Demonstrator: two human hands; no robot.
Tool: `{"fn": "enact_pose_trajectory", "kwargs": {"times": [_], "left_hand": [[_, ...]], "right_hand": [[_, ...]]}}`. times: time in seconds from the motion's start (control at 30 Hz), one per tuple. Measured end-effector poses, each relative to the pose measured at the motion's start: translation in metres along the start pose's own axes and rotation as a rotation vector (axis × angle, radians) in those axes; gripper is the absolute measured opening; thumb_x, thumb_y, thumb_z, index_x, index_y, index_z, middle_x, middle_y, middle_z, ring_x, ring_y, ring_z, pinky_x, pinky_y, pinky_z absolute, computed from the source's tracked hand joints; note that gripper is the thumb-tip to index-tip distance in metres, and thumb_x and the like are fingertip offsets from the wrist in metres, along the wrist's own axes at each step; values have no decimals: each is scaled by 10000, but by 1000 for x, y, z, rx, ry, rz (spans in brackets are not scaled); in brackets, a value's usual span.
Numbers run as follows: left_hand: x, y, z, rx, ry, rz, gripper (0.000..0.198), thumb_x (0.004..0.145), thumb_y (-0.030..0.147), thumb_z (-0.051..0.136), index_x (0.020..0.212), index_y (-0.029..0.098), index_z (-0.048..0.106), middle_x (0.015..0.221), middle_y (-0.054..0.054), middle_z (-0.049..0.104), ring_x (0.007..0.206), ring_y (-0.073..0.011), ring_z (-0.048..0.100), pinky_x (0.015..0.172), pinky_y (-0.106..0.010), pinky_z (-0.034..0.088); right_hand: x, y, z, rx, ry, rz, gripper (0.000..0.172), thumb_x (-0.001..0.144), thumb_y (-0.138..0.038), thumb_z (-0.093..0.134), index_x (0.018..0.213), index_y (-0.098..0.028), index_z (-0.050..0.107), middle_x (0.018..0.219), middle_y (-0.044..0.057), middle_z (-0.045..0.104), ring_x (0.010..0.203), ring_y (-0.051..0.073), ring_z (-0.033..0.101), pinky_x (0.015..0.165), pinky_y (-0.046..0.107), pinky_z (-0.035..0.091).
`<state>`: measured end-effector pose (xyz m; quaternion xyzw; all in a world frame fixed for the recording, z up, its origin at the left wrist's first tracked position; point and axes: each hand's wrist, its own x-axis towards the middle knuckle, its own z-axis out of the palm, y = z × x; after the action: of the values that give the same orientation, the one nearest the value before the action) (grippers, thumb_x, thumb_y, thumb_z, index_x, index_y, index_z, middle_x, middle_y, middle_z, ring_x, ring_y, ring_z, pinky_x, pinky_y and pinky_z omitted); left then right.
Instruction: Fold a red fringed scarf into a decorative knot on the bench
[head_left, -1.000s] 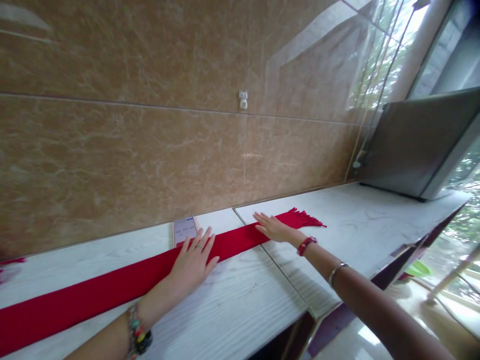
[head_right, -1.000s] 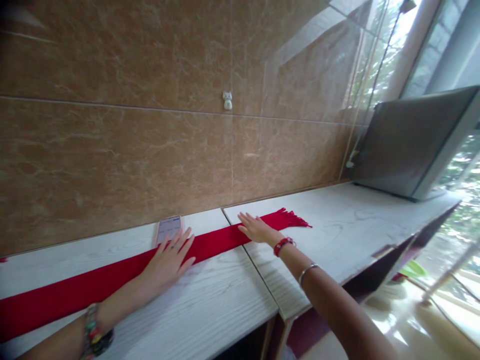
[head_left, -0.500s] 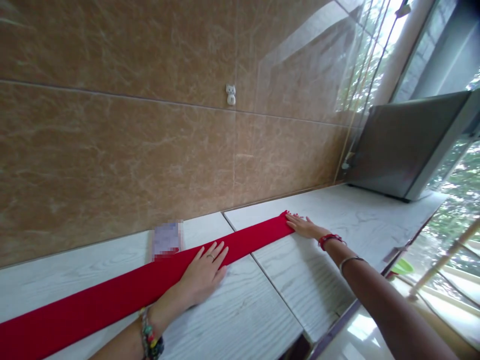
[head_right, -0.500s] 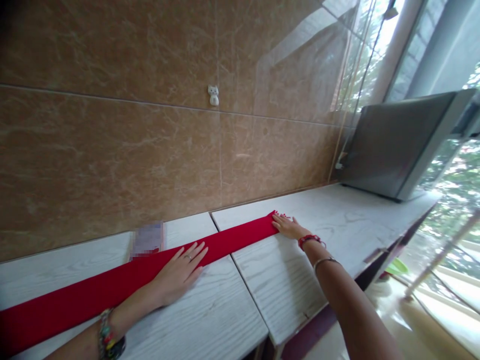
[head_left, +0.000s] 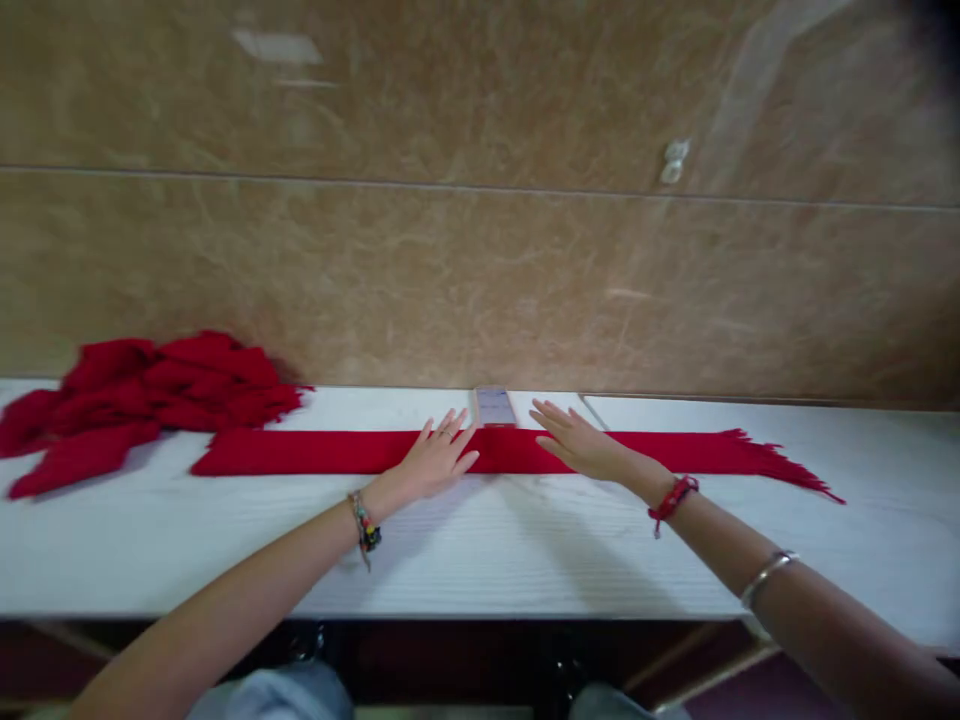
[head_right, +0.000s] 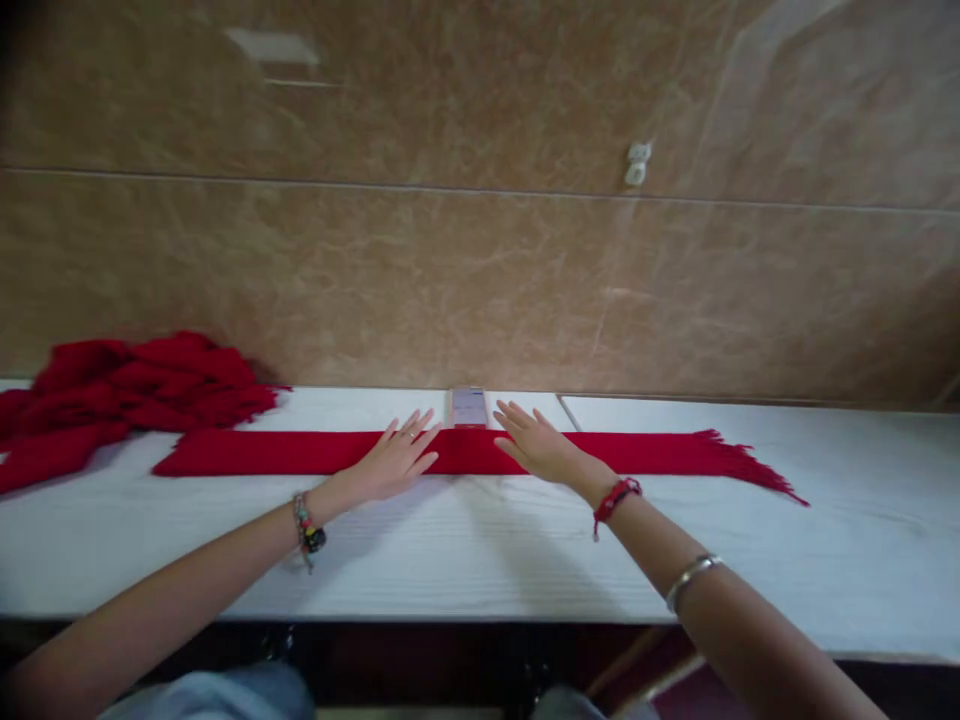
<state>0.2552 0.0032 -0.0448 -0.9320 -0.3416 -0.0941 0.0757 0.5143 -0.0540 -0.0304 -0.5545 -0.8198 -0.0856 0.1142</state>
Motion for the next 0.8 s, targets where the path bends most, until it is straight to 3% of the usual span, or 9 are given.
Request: {"fn": "enact_pose_trajectory", "kwargs": {"times": [0.1, 0.2, 0.3, 0.43, 0.5, 0.6, 0.7, 0.8], "left_hand": [[-54, -78, 0, 49, -52, -218, 510, 898, 388, 210, 1346, 149, 254, 1438, -103, 120, 1312, -269, 64, 1011, -482, 152], [-108, -144, 0, 36, -180, -386, 485, 896, 386, 196, 1344, 214, 265, 1428, -79, 184, 1301, -272, 137, 993, -490, 191], [-159, -195, -5, 11, -188, -467, 472, 896, 385, 181, 1347, 261, 247, 1411, -50, 245, 1290, -241, 191, 994, -477, 200], [-219, -250, -12, -12, -133, -599, 464, 887, 345, 217, 1332, 234, 287, 1408, -89, 245, 1278, -274, 209, 956, -534, 210], [-241, -271, -15, -39, -102, -684, 456, 874, 349, 257, 1303, 224, 347, 1377, -112, 309, 1253, -296, 262, 931, -541, 237], [-258, -287, -19, -84, -36, -710, 428, 856, 377, 303, 1210, 201, 468, 1273, -116, 457, 1189, -263, 368, 930, -453, 290], [-253, -291, -20, -139, 32, -700, 374, 827, 368, 365, 1051, 164, 585, 1093, -110, 589, 1064, -225, 480, 887, -333, 348], [-238, -294, -19, -192, 69, -734, 276, 780, 312, 430, 840, 147, 643, 823, -84, 653, 871, -202, 559, 769, -264, 397]], "right_hand": [[58, -82, 17, 68, -17, -170, 546, 890, -421, 226, 1321, -98, 315, 1403, 152, 236, 1284, 252, 202, 1006, 460, 235], [100, -139, 42, 146, -57, -244, 546, 891, -417, 228, 1326, -95, 303, 1393, 153, 261, 1280, 245, 218, 997, 452, 257], [116, -165, 64, 166, -79, -259, 530, 891, -432, 220, 1334, -151, 297, 1381, 120, 301, 1272, 227, 244, 1006, 467, 230], [112, -166, 80, 131, -74, -240, 526, 894, -434, 194, 1350, -182, 261, 1395, 85, 278, 1279, 210, 228, 1020, 454, 215], [111, -162, 82, 129, -86, -236, 533, 890, -449, 189, 1355, -194, 251, 1403, 78, 257, 1285, 209, 210, 1027, 449, 204], [120, -164, 79, 155, -176, -218, 548, 881, -471, 191, 1346, -194, 277, 1403, 90, 253, 1286, 234, 203, 1015, 492, 201], [145, -186, 68, 196, -225, -180, 556, 876, -455, 221, 1320, -141, 334, 1384, 125, 286, 1278, 252, 225, 1015, 510, 187], [177, -229, 57, 292, -182, -267, 548, 863, -418, 309, 1296, -87, 367, 1362, 138, 330, 1256, 215, 284, 1038, 392, 213]]}}
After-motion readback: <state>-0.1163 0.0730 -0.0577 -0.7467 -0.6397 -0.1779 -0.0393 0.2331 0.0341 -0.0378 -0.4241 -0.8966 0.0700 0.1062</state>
